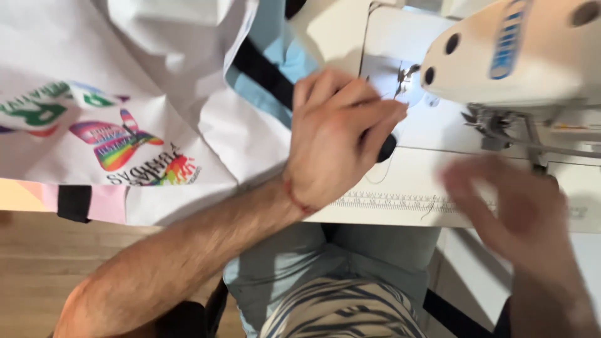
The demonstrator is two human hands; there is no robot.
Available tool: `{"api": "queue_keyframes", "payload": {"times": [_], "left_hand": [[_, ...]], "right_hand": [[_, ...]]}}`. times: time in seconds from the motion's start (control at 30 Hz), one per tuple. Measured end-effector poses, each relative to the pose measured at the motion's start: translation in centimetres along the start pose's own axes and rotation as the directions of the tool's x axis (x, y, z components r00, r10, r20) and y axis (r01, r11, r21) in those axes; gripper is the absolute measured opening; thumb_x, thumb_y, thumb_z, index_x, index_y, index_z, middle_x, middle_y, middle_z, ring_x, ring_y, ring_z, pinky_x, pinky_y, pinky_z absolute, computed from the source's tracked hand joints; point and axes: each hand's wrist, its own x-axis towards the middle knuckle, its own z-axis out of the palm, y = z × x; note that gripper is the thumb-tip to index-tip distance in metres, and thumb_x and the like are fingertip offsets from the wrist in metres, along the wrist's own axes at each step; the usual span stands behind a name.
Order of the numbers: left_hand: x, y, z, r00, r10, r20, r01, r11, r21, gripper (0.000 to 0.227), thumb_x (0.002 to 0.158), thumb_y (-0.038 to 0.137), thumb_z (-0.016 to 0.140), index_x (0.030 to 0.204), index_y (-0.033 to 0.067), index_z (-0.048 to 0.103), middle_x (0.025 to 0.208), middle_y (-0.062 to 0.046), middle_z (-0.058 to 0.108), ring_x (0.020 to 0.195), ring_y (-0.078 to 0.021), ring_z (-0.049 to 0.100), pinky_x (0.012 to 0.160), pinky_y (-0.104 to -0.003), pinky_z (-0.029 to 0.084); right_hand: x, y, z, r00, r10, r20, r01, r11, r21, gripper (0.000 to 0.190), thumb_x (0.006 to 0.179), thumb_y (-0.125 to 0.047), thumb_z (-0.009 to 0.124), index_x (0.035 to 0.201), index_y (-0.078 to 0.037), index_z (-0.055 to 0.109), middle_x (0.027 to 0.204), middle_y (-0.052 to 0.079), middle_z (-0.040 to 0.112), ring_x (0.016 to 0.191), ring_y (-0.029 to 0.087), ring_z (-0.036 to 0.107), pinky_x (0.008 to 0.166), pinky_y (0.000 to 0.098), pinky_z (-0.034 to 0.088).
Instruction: The person is using a sewing machine to attach or repair a strap on a colorful fabric bag.
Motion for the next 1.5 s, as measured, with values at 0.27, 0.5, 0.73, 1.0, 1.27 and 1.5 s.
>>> {"api": "queue_keyframes", "payload": {"times": [0.27,0.5,0.73,1.0,1.27,1.5], "left_hand": [[-1.0,5.0,-1.0,0.963,-0.204,0.177,0.245,0.936,-0.253,0.012,0.094,0.014,0.084,0.106,0.0158,0.081,0.093,0.004,0.071,0.094,-0.0140,0.058,0.092,-0.031,0.041],[-1.3,8.2,-1.9,0.959,-0.177,0.221,0.226,0.950,-0.218,0.013,0.092,0.016,0.084,0.105,0.0162,0.081,0.092,0.005,0.071,0.094,-0.0145,0.057,0.094,-0.031,0.039],[-1.7,8.7,-1.3,0.947,-0.134,0.292,0.209,0.947,-0.243,0.014,0.090,0.018,0.084,0.104,0.0165,0.081,0.089,0.004,0.069,0.092,-0.0151,0.058,0.096,-0.032,0.040],[-2.0,7.8,-1.2,0.931,-0.116,0.346,0.224,0.930,-0.291,0.014,0.092,0.019,0.084,0.105,0.0178,0.081,0.088,0.006,0.070,0.091,-0.0126,0.060,0.096,-0.032,0.040],[-2.7,7.4,-1.5,0.953,-0.144,0.265,0.209,0.949,-0.236,0.015,0.093,0.019,0.085,0.107,0.0184,0.081,0.091,0.005,0.070,0.091,-0.0123,0.059,0.094,-0.031,0.038],[-2.6,7.2,-1.5,0.965,-0.111,0.239,0.156,0.972,-0.177,0.014,0.093,0.017,0.084,0.107,0.0178,0.080,0.092,0.005,0.070,0.094,-0.0140,0.058,0.092,-0.031,0.037]], "right_hand": [[-6.0,-0.5,-3.2,0.993,-0.119,0.013,0.080,0.738,0.671,0.032,0.088,-0.017,0.075,0.114,0.000,0.067,0.113,0.012,0.073,0.104,0.019,0.072,0.088,0.0290,0.056],[-5.7,0.4,-3.7,0.955,-0.275,-0.112,0.294,0.821,0.490,0.034,0.086,-0.015,0.081,0.116,-0.008,0.068,0.117,0.006,0.074,0.102,0.017,0.074,0.081,0.0266,0.060],[-2.2,1.6,-1.1,0.875,-0.439,-0.202,0.483,0.792,0.373,0.037,0.079,-0.004,0.085,0.114,-0.002,0.072,0.115,0.012,0.072,0.100,0.024,0.073,0.082,0.0317,0.062],[-2.0,3.3,2.1,0.921,-0.363,-0.145,0.360,0.646,0.673,0.015,0.089,0.003,0.080,0.103,-0.003,0.076,0.108,0.010,0.075,0.095,0.018,0.075,0.080,0.0260,0.065],[-2.9,4.2,3.0,0.982,-0.114,-0.153,0.186,0.381,0.906,0.014,0.103,-0.002,0.059,0.110,0.002,0.070,0.104,0.015,0.074,0.084,0.015,0.073,0.074,0.0259,0.062],[-2.8,3.4,2.4,0.957,-0.203,-0.205,0.286,0.583,0.761,0.021,0.097,0.000,0.069,0.116,0.005,0.064,0.114,0.021,0.066,0.101,0.022,0.069,0.089,0.0324,0.061]]}}
